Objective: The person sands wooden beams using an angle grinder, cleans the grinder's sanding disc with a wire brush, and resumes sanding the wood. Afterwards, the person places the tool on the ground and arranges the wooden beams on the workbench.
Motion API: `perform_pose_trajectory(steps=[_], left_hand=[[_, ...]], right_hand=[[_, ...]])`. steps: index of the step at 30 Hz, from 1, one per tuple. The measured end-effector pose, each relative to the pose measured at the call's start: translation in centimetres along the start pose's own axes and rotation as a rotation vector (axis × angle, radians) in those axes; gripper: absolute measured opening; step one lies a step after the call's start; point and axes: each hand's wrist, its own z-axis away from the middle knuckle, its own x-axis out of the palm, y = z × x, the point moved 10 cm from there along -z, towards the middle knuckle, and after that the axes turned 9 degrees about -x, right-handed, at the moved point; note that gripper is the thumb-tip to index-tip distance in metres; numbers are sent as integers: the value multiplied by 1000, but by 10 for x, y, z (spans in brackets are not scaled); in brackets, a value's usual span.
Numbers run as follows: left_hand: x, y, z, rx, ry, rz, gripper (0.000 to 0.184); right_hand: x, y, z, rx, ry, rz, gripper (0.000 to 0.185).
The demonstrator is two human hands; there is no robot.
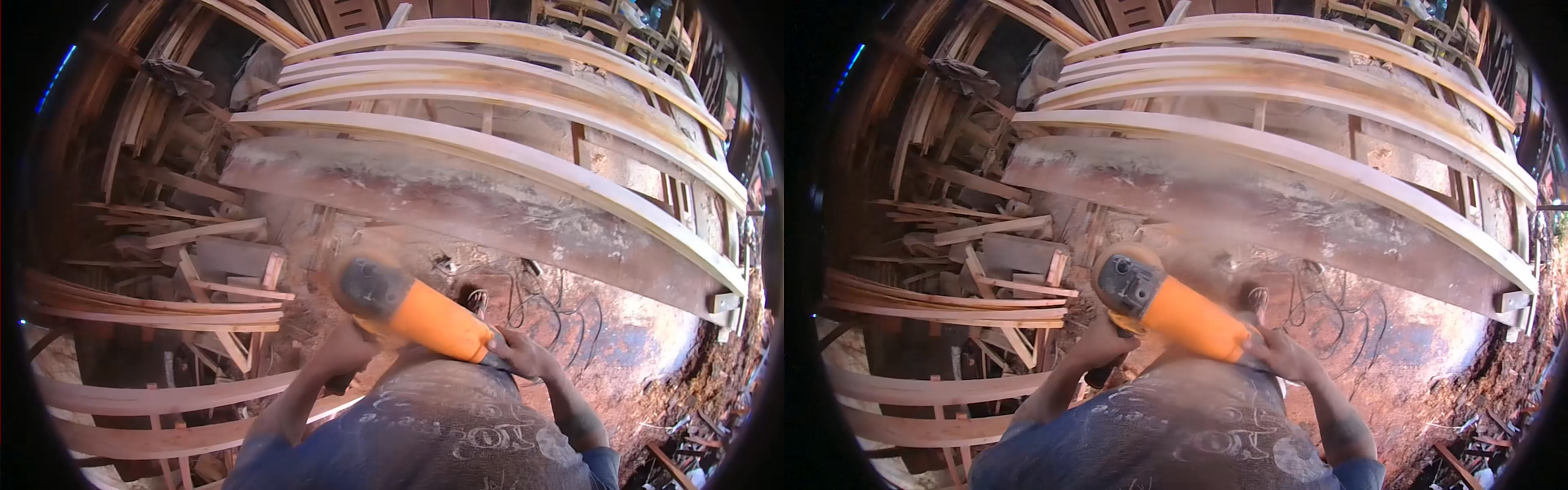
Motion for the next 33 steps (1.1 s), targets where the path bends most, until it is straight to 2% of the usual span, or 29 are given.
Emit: perform_pose_trajectory(steps=[3, 4, 7, 8, 10, 11, 13, 14, 15, 17, 18, 19, 21, 22, 25, 26, 29, 30, 32, 33], left_hand=[[-13, -15, 4, -2, -6, -10, 31], [-18, -19, 1, 20, -18, 17, 31], [-44, -26, -7, 121, 5, 65, 32], [-54, -33, -12, 80, -31, 102, 34], [-86, -44, -21, 114, 37, 107, 35], [-103, -51, -27, 128, 73, 111, 35], [-140, -83, -39, 3, 63, 208, 34], [-162, -98, -44, -53, 59, 250, 34], [-184, -112, -50, -12, 88, 289, 34], [-223, -143, -72, 93, 154, 368, 34], [-241, -155, -77, 108, 165, 404, 34], [-256, -163, -82, 33, 150, 419, 35], [-275, -178, -82, -134, 115, 448, 35], [-290, -180, -82, -100, 204, 424, 33], [-312, -193, -96, -4, 244, 475, 34], [-315, -197, -96, -107, 229, 431, 34], [-314, -231, -116, -125, 135, 544, 20], [-315, -246, -128, -27, 204, 645, 20], [-325, -241, -126, -69, 206, 624, 19], [-326, -240, -125, -98, 201, 613, 18]], right_hand=[[11, 13, -4, 53, 71, 40, 77], [8, -34, -1, -9, 99, 27, 74], [9, -58, -17, 127, 4, 221, 72], [9, -64, -31, 155, -17, 259, 68], [10, -75, -65, 213, -74, 330, 61], [1, -95, -89, 131, -1, 327, 59], [-25, -139, -140, -37, 139, 317, 54], [-49, -157, -173, -190, 258, 430, 56], [-65, -176, -202, -338, 375, 536, 58], [-89, -230, -260, -346, 515, 724, 73], [-97, -258, -292, -369, 564, 938, 82], [-102, -281, -326, -386, 609, 1148, 90], [-131, -284, -392, -239, 607, 1270, 96], [-142, -275, -419, -164, 531, 1301, 93], [-170, -250, -463, 65, 327, 1250, 83], [-175, -239, -468, 145, 262, 1206, 79], [-177, -237, -469, 61, 219, 1256, 83], [-171, -239, -468, 55, 204, 1269, 77], [-140, -256, -445, 110, 239, 1316, 63], [-139, -247, -445, 68, 188, 1294, 60]])
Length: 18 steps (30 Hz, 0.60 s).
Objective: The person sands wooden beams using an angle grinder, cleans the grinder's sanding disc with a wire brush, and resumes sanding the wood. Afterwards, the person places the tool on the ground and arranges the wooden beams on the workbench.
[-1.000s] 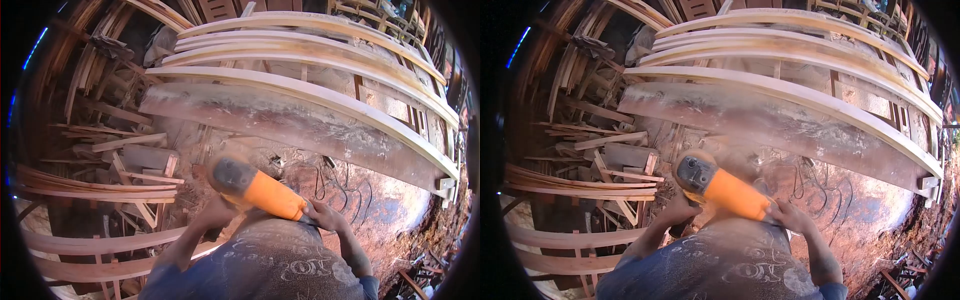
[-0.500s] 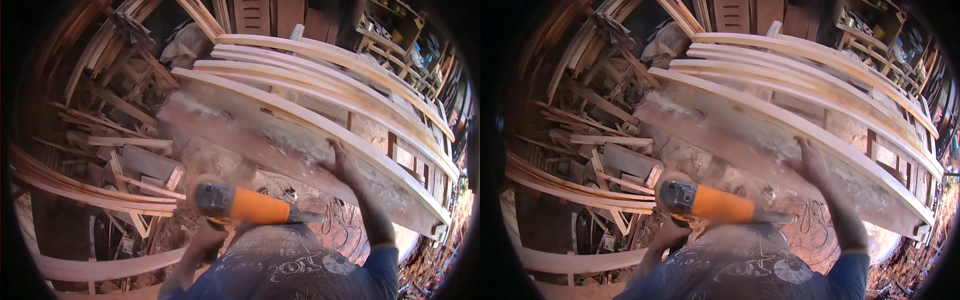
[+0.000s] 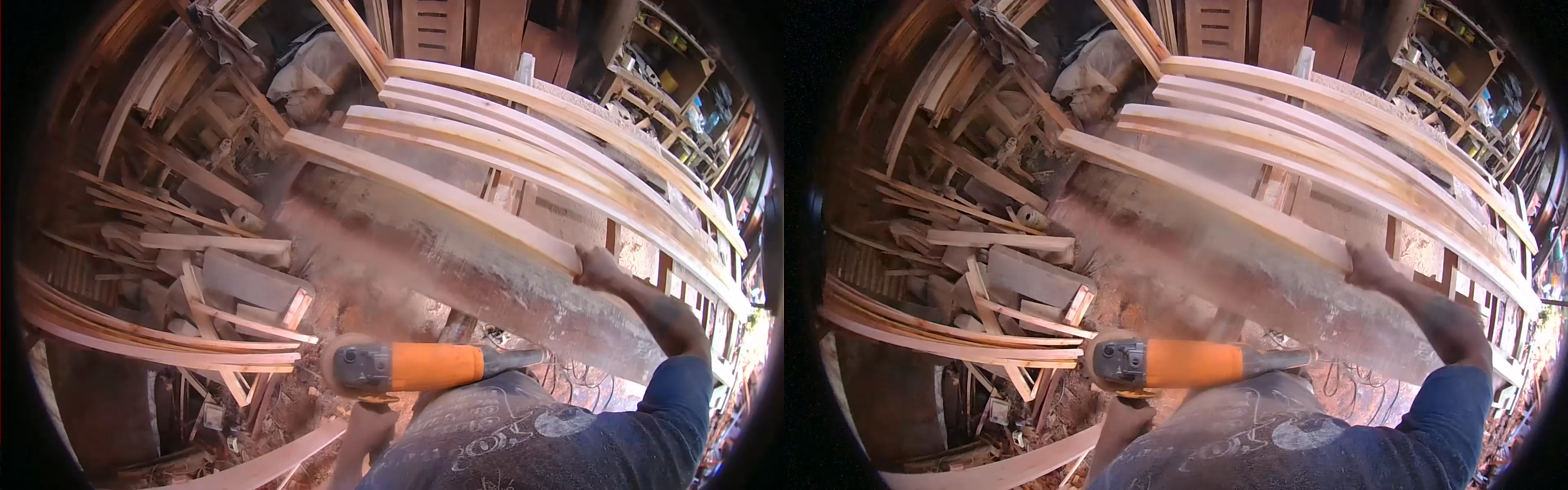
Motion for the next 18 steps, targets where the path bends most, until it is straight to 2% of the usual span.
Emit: perform_pose_trajectory(steps=[4, 7, 10, 13, 16, 18], left_hand=[[-1, 18, 4, -90, 11, -30, 15], [1, 32, -1, -50, 35, -136, 13], [5, 37, 2, -173, -8, -91, 12], [4, 43, 2, -139, 25, -55, 13], [7, 34, 1, -140, 1, -31, 14], [10, 31, 0, -142, -7, -28, 15]], right_hand=[[24, -31, 25, -35, -100, -21, 57], [31, -47, 36, -31, -127, -49, 55], [37, -53, 49, -67, -122, -35, 56], [41, -78, 63, -193, -122, -17, 62], [74, -86, 65, -167, -238, -8, 63], [68, -83, 60, -163, -187, -28, 61]])
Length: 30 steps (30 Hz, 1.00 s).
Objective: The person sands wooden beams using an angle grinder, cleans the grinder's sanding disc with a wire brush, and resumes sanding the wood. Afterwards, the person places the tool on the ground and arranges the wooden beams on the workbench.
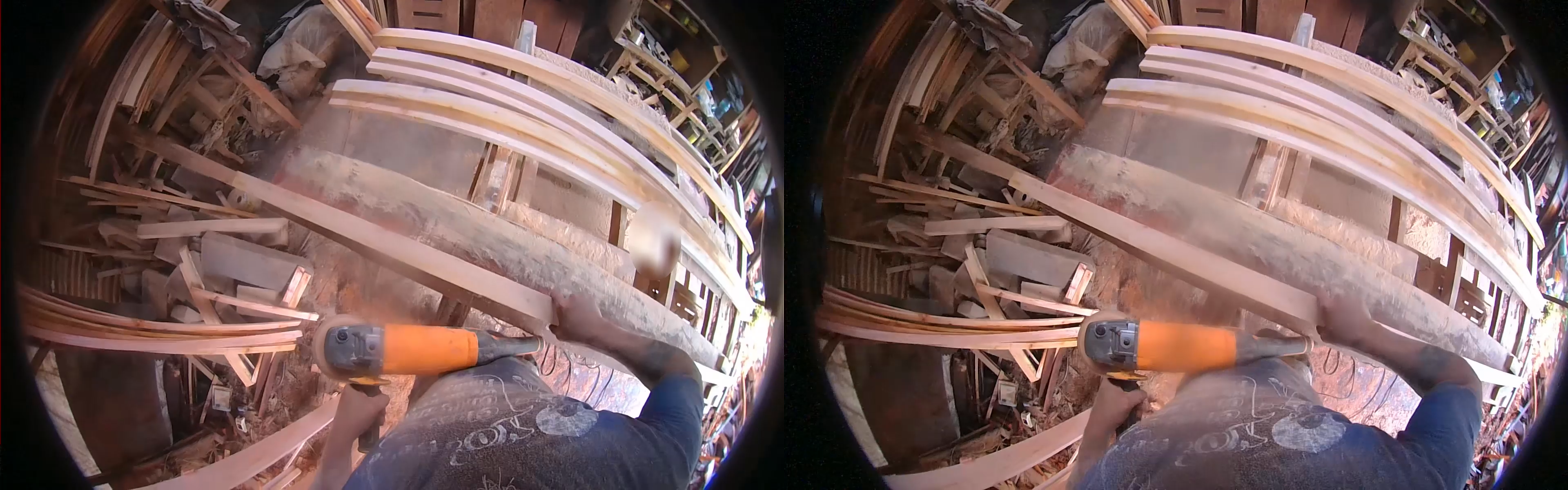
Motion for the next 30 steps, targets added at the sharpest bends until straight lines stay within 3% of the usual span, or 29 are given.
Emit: perform_pose_trajectory(steps=[3, 7, 11, 13, 18, 25, 28, 29, 30], left_hand=[[6, -2, 7, 3, -3, -52, 15], [-1, 0, 18, 75, 71, -103, 15], [-10, -46, 13, -54, 80, 19, 30], [-14, -39, 23, -3, 135, 64, 29], [-8, -44, 34, -46, 111, 168, 11], [-9, -43, 36, 19, 230, 34, 26], [-8, -41, 42, -25, 216, 67, 22], [-5, -39, 44, -52, 193, 120, 17], [-3, -40, 42, -40, 195, 113, 17]], right_hand=[[-18, 5, 7, 70, -28, 20, 59], [-46, 42, -11, 82, 120, 36, 61], [-56, 54, -34, 90, 160, 49, 61], [-70, 40, -37, 77, 177, 18, 60], [-76, -14, -50, -47, 33, -146, 55], [-42, -50, -114, -301, -187, -492, 63], [-47, -52, -107, -288, -98, -326, 65], [-61, -60, -100, -405, 49, -283, 63], [-69, -56, -91, -362, 127, -247, 62]])
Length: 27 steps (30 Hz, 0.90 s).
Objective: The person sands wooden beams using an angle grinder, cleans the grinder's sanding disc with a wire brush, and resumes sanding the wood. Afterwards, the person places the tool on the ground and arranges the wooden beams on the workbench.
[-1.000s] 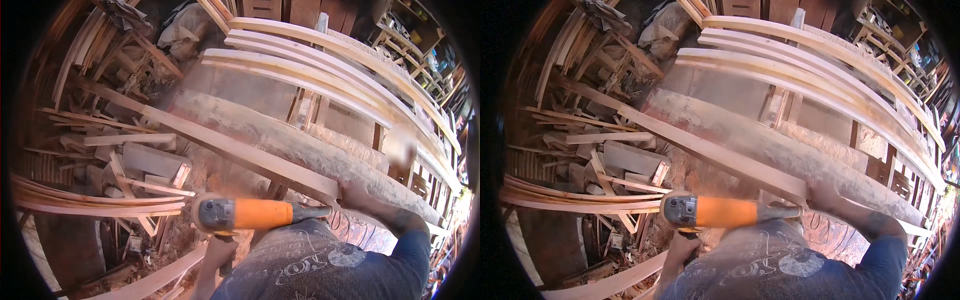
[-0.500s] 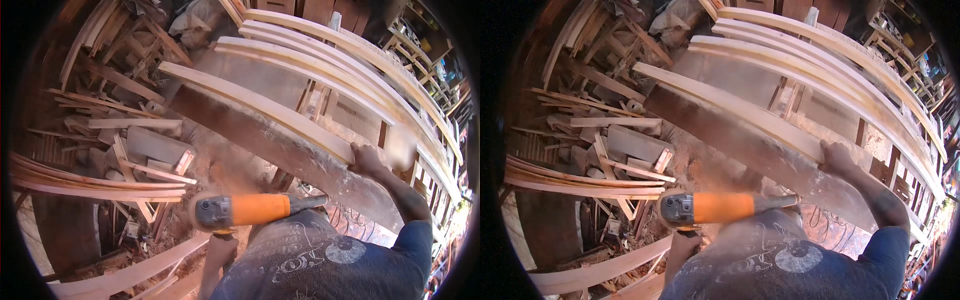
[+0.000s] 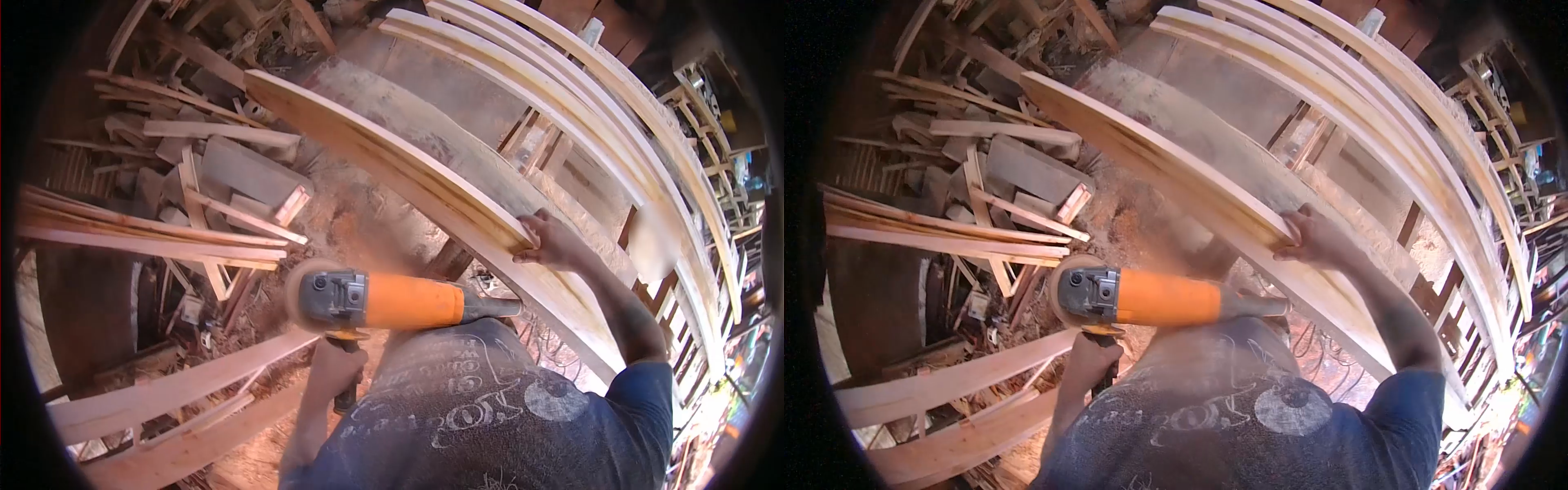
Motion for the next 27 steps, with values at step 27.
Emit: perform_pose_trajectory(steps=[27], left_hand=[[9, 4, -2, 18, -49, -90, 13]], right_hand=[[28, 9, 188, 303, 280, 288, 102]])
